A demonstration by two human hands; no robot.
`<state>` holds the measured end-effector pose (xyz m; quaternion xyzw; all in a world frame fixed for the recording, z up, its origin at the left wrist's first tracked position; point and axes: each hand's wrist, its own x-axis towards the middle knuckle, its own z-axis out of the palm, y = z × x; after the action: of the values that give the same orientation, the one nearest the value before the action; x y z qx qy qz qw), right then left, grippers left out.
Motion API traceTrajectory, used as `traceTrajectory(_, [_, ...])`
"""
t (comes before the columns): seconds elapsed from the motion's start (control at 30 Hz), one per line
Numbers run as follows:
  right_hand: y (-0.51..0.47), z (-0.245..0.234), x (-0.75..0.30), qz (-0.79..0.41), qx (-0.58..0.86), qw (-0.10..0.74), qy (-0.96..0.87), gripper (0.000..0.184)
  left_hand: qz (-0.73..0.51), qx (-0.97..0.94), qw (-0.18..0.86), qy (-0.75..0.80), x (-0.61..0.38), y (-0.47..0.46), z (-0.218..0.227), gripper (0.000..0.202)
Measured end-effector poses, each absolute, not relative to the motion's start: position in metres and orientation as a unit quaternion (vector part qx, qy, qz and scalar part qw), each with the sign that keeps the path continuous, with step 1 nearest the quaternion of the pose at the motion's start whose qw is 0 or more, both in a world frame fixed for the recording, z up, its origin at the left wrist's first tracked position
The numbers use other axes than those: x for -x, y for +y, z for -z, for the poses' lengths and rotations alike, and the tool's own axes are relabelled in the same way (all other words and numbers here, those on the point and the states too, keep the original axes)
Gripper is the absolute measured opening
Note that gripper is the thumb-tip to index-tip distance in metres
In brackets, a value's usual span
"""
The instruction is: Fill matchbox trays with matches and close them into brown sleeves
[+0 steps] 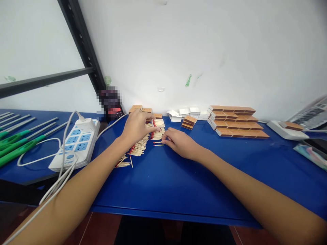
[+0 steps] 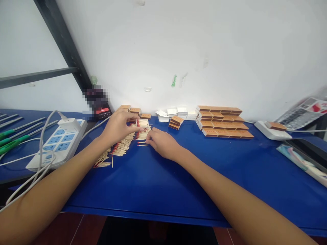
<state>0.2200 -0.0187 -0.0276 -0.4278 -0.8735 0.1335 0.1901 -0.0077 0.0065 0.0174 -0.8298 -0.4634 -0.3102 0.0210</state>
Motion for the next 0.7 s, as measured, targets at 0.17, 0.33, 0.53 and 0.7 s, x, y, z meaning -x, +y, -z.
traceTrajectory(0.17, [-0.016, 0.02, -0.227, -0.108, 0.429, 0.249, -0.862, 0.006, 0.309, 0.83, 0.037, -0.462, 0.009, 0.008, -0.015, 0.031])
traceTrajectory(0.33, [-0.013, 0.014, -0.232, -0.078, 0.442, 0.282, -0.848, 0.008, 0.3, 0.835, 0.045, -0.458, 0.009, 0.008, -0.015, 0.031])
traceTrajectory(0.53, [-0.012, 0.018, -0.232, -0.086, 0.436, 0.262, -0.857, 0.007, 0.295, 0.837, 0.046, -0.458, 0.009, 0.009, -0.014, 0.034])
traceTrajectory(0.7, [-0.013, 0.019, -0.23, -0.089, 0.443, 0.243, -0.859, 0.006, 0.296, 0.834, 0.045, -0.464, 0.009, 0.008, -0.015, 0.032])
